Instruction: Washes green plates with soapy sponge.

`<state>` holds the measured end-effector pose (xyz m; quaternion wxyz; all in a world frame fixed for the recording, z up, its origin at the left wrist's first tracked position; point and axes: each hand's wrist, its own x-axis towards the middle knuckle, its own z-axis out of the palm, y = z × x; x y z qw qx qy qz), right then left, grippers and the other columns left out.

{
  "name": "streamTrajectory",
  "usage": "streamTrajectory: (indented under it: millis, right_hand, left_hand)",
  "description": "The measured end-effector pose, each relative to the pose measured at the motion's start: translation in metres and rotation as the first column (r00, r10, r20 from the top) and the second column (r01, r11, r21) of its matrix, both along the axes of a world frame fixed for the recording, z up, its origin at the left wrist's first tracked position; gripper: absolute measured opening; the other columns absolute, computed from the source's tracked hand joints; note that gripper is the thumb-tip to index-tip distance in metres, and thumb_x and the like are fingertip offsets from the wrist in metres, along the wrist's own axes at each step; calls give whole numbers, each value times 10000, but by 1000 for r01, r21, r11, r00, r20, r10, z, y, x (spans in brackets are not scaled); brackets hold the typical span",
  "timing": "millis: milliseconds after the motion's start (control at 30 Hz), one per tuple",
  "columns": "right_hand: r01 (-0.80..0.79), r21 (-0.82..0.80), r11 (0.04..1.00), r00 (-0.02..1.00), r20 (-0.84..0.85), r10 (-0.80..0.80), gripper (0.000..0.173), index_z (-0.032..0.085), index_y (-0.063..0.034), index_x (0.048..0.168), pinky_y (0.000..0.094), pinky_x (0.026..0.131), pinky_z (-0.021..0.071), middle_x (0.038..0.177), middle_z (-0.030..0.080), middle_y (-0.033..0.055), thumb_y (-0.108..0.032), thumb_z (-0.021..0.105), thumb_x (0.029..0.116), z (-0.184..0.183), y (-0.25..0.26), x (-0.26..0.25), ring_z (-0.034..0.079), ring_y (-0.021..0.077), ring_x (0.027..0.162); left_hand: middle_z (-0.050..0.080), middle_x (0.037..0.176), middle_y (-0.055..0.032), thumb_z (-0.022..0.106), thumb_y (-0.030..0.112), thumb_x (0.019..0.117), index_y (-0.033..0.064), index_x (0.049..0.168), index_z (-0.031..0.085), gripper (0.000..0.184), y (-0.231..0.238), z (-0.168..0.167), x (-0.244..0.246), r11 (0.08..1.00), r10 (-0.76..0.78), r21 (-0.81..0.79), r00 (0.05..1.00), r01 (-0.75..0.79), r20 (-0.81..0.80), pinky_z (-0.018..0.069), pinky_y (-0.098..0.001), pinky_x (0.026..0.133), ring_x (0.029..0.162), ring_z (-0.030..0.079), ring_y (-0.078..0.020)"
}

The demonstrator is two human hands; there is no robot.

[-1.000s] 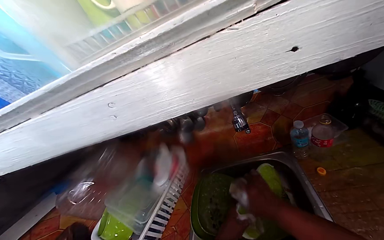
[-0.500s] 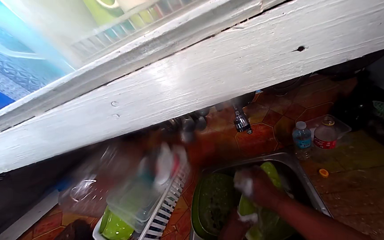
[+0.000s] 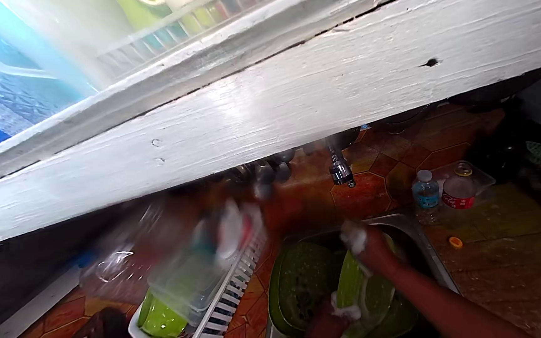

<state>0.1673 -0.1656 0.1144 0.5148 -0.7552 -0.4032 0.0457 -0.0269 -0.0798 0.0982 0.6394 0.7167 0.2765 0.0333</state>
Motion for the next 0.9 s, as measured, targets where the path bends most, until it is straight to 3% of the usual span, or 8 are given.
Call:
streamTrajectory:
  millis: [100,167,333,533,633,733,833,900]
  right_hand:
    - [-117,7,993,874,476,99,324,745,-46,1026,557,820,568,887,737,167,-323,765,858,-10,7,-45,724,358,859]
    - [-145,51,988,828,554,92,314,740,-91,976,516,776,566,815,717,128,-327,802,778,-18,13,-48,712,321,790]
    - [-101,-114,988,993,-78,92,473,653,25,1283,550,1046,487,1160,706,243,-302,704,945,3,13,2,662,390,1144]
    - [206,93,974,759,-643,-99,380,559,87,1364,383,1085,448,1348,615,237,-158,507,1078,-52,13,56,592,253,1235]
    - [242,0,970,731,-658,-182,453,487,71,1435,440,1099,432,1383,577,265,-243,435,1112,-82,5,37,569,310,1267]
    - [193,-124,973,820,-524,-229,486,453,88,1467,499,1141,412,1397,569,304,-227,469,1097,-102,1,11,560,392,1314]
    - [30,-130,991,936,-344,-74,548,365,37,1558,464,1244,293,1599,385,254,-193,463,1071,-91,-8,-23,385,360,1493]
    - [-50,-101,994,969,-246,23,553,395,36,1547,471,1250,279,1612,363,256,-218,457,1060,-78,-8,-48,351,369,1510]
  left_hand:
    - [694,1128,-56,707,-57,847,-76,1298,531,484,-1,-11,9,1000,-6,14,997,5,83,556,-288,955,1038,663,-55]
    - [697,1124,-33,713,-68,823,-79,1279,534,490,-3,-16,11,999,35,24,984,-40,175,554,-269,949,1044,660,-34]
    - [720,1064,-45,691,-56,861,-66,1236,572,393,-6,-7,11,991,135,-25,976,-132,172,572,-282,929,988,685,-61]
    - [740,1044,-50,715,16,870,-53,1231,584,390,-9,6,8,968,249,-113,920,-224,303,594,-320,914,963,711,-99]
    - [745,1016,-64,710,35,863,-25,1252,563,419,-5,6,14,903,417,-268,834,-336,361,617,-346,859,920,729,-137]
    - [734,998,-84,618,-14,918,-15,1284,523,378,-2,10,25,792,599,-390,723,-470,344,629,-351,793,875,733,-155]
    - [704,1035,-110,567,-11,971,-28,1328,490,365,2,8,37,711,695,-429,647,-557,313,618,-342,791,885,716,-157]
    - [696,1046,-109,555,-17,986,-39,1323,491,343,-2,4,44,718,690,-404,656,-566,306,611,-335,814,900,709,-147]
